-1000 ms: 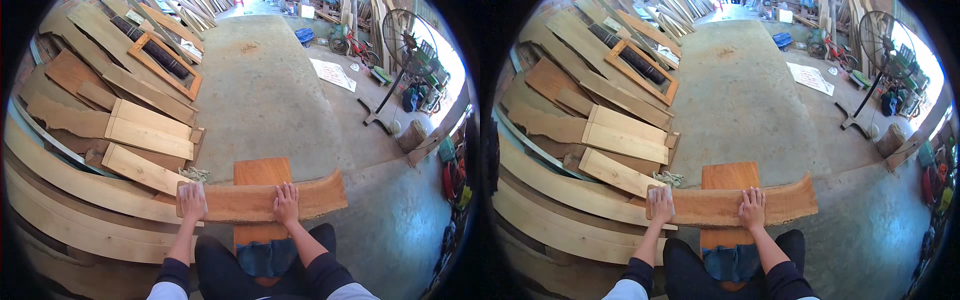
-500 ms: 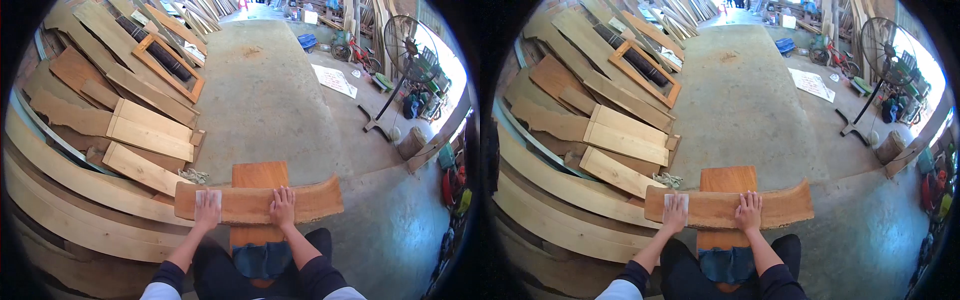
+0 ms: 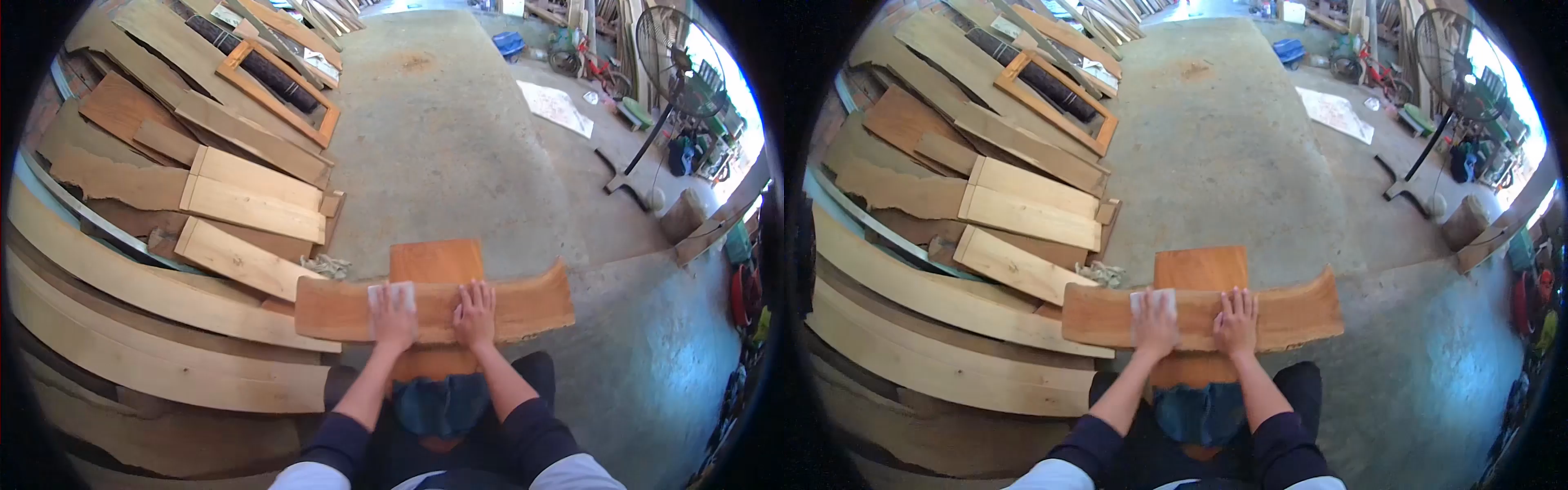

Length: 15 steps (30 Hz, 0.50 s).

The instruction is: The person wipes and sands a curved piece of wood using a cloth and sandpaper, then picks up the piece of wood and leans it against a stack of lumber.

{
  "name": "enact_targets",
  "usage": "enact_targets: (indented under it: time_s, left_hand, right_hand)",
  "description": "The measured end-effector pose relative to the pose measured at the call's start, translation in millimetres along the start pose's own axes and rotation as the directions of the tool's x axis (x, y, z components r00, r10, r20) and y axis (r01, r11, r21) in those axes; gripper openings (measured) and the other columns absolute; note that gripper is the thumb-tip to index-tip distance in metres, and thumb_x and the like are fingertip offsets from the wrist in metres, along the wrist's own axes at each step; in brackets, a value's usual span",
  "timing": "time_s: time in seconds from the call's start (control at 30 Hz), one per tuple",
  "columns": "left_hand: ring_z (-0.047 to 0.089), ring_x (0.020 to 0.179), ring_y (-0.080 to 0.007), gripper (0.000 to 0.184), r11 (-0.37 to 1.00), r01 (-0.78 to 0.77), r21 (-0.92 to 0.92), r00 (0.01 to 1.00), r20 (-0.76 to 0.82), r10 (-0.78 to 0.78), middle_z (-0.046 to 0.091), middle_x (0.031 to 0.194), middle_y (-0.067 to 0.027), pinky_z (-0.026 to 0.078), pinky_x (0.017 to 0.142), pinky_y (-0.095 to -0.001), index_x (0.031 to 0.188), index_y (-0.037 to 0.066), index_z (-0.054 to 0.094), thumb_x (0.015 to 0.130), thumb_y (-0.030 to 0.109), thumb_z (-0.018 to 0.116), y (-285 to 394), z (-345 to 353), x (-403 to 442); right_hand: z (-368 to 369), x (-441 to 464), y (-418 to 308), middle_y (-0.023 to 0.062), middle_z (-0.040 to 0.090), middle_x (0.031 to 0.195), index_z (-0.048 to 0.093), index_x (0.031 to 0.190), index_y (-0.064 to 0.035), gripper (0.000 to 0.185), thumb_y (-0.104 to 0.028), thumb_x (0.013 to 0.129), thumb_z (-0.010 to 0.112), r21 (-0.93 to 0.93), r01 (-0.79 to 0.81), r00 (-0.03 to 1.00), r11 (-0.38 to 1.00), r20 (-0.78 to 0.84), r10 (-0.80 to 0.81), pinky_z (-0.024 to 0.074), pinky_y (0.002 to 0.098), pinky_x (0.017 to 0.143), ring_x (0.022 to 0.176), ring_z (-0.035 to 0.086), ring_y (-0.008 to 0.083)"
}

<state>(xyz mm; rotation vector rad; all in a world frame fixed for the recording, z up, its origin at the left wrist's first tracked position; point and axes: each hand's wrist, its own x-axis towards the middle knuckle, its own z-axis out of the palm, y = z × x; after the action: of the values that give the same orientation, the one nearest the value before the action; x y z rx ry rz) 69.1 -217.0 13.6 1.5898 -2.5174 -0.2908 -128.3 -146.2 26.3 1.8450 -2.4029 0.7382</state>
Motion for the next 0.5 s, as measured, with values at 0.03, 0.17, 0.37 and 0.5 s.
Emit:
enact_targets:
  time_s: [0.03,0.17,0.37,0.5]
  left_hand:
    - [0.011,0.154,-0.0407,0.07,0.998,0.059,-0.019,0.997,-0.045,-0.06,0.014,0.166,-0.0247,0.011,0.123,-0.0574,0.16,0.009,0.023,0.102,0.043,0.043,16,9,1]
    - [0.011,0.155,-0.038,0.071,0.972,-0.232,-0.041,0.946,0.224,0.235,0.01,0.167,-0.0224,0.009,0.123,-0.0578,0.161,0.012,0.021,0.102,0.045,0.042,60,-2,-9]
    - [0.016,0.153,-0.0404,0.064,0.995,-0.078,0.062,0.997,0.025,0.076,0.013,0.166,-0.0245,0.015,0.122,-0.0581,0.158,0.013,0.03,0.103,0.042,0.041,46,6,7]
    - [0.016,0.153,-0.0406,0.064,0.965,-0.252,0.07,0.962,0.132,0.241,0.017,0.165,-0.0249,0.011,0.123,-0.0566,0.159,0.011,0.027,0.104,0.044,0.037,45,5,0]
  right_hand:
    - [2,-7,-6,0.0207,0.046,0.15,0.058,0.138,-0.0078,0.051,-0.022,0.09,0.054,0.009,-0.005,1.0,1.0,0.009,0.005,0.0203,0.0548,0.122,0.144,0.035,0.0402]
    - [7,-2,7,0.0206,0.047,0.149,0.059,0.137,-0.0087,0.051,-0.023,0.088,0.055,0.011,0.007,0.999,1.0,-0.033,-0.007,0.0208,0.055,0.122,0.143,0.036,0.0402]
    - [3,-2,3,0.02,0.046,0.15,0.058,0.138,-0.0089,0.053,-0.024,0.087,0.056,-0.003,-0.01,1.0,1.0,-0.02,0.01,0.0198,0.0548,0.123,0.144,0.034,0.0399]
    - [-2,0,4,0.0209,0.045,0.15,0.057,0.139,-0.0078,0.053,-0.023,0.089,0.055,0.032,-0.008,1.0,0.999,-0.002,0.008,0.0193,0.0551,0.123,0.145,0.033,0.0398]
